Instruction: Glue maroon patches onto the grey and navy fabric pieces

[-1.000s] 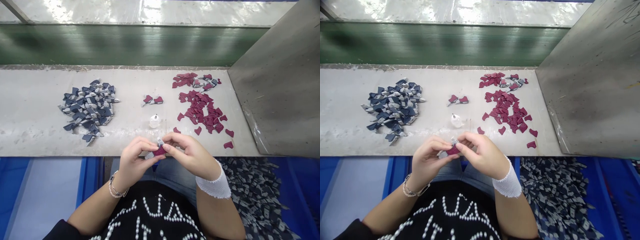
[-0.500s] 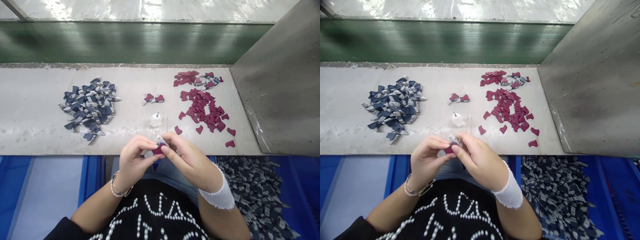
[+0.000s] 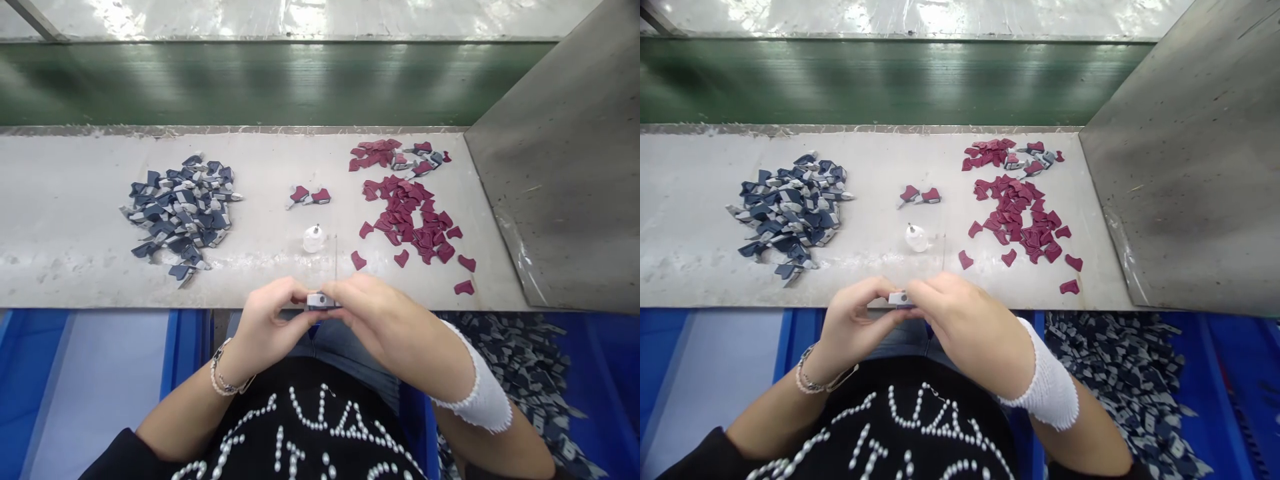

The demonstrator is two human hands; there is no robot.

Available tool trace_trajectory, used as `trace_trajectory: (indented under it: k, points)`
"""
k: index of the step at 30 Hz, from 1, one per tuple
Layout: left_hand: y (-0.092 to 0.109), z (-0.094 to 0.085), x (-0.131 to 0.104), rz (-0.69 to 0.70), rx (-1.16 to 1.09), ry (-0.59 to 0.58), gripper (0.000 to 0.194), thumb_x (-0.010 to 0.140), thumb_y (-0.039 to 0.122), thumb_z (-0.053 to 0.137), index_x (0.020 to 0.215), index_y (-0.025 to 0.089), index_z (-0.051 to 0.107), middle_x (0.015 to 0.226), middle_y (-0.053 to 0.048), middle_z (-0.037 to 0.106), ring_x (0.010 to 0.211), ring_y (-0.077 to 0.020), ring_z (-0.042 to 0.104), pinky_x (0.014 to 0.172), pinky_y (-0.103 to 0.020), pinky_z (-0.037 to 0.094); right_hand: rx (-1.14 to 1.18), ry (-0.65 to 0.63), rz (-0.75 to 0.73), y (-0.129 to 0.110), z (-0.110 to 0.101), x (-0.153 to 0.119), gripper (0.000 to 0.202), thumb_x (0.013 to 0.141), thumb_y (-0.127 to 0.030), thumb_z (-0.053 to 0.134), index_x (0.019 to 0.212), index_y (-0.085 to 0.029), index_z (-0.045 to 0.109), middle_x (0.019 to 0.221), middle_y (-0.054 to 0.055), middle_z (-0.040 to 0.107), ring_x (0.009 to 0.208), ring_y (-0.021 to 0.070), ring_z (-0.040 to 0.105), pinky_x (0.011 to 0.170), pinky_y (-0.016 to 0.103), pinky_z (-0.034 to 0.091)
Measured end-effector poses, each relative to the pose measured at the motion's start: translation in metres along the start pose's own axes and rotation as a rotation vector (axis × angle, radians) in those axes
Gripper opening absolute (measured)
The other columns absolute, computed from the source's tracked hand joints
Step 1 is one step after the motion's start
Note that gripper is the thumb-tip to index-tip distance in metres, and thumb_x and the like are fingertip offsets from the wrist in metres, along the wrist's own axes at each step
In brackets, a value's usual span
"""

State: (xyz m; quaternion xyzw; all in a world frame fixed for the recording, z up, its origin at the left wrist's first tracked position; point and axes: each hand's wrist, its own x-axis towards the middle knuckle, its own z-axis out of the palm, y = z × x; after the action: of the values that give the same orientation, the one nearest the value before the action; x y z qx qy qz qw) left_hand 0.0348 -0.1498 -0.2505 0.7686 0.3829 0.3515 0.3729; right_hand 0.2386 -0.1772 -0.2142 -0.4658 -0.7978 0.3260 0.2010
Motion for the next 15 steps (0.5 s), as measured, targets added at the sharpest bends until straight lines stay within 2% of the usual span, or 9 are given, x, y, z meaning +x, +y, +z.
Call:
trace_trajectory:
  k: [3, 5, 9, 13, 15]
  points:
    - [0.0, 0.002, -0.001, -0.053, -0.125, -0.004, 0.017, 0.077, 0.016, 0.08, 0.079, 0.021, 0.063, 0.073, 0.002, 0.066, 0.067, -0.0123, 0.063, 0.061, -0.023, 0.055, -0.018, -0.039, -0.087, 0.0, -0.006, -0.001, 0.023, 0.095, -0.005, 0.041, 0.101, -0.02, 0.057, 0.078, 0.002, 0.055, 0.069, 0.0188, 0.049, 0.059, 0.031, 0.042]
    - [0.0, 0.002, 0.0, -0.098, -0.162, -0.03, 0.017, 0.077, 0.018, 0.08, 0.078, 0.021, 0.063, 0.074, 0.001, 0.067, 0.068, -0.0135, 0.063, 0.062, -0.024, 0.054, -0.037, -0.049, -0.093, 0.0, -0.007, -0.001, 0.024, 0.093, -0.003, 0.042, 0.101, -0.018, 0.058, 0.077, 0.002, 0.054, 0.069, 0.0185, 0.049, 0.058, 0.031, 0.042]
    - [0.002, -0.002, 0.005, -0.074, -0.045, -0.169, 0.012, 0.082, 0.02, 0.074, 0.09, 0.021, 0.065, 0.079, -0.001, 0.067, 0.071, -0.0158, 0.062, 0.064, -0.029, 0.051, -0.046, -0.037, -0.062, -0.002, -0.004, 0.0, 0.027, 0.091, -0.002, 0.046, 0.112, -0.015, 0.058, 0.083, 0.004, 0.056, 0.074, 0.0196, 0.052, 0.061, 0.032, 0.043]
    - [0.002, -0.006, 0.007, -0.026, -0.001, -0.215, 0.012, 0.086, 0.019, 0.068, 0.097, 0.021, 0.064, 0.081, -0.001, 0.067, 0.072, -0.0155, 0.061, 0.065, -0.028, 0.049, -0.058, 0.025, -0.076, -0.004, 0.001, 0.005, 0.011, 0.094, -0.009, 0.048, 0.091, -0.016, 0.056, 0.079, 0.003, 0.054, 0.072, 0.0189, 0.05, 0.062, 0.032, 0.041]
    - [0.001, -0.005, 0.005, -0.014, 0.017, -0.191, 0.008, 0.086, 0.02, 0.068, 0.093, 0.021, 0.064, 0.075, 0.0, 0.064, 0.066, -0.0141, 0.058, 0.06, -0.026, 0.046, -0.08, 0.027, -0.085, -0.004, 0.004, 0.008, 0.016, 0.095, -0.01, 0.047, 0.082, -0.017, 0.051, 0.075, 0.002, 0.052, 0.069, 0.0183, 0.048, 0.06, 0.031, 0.039]
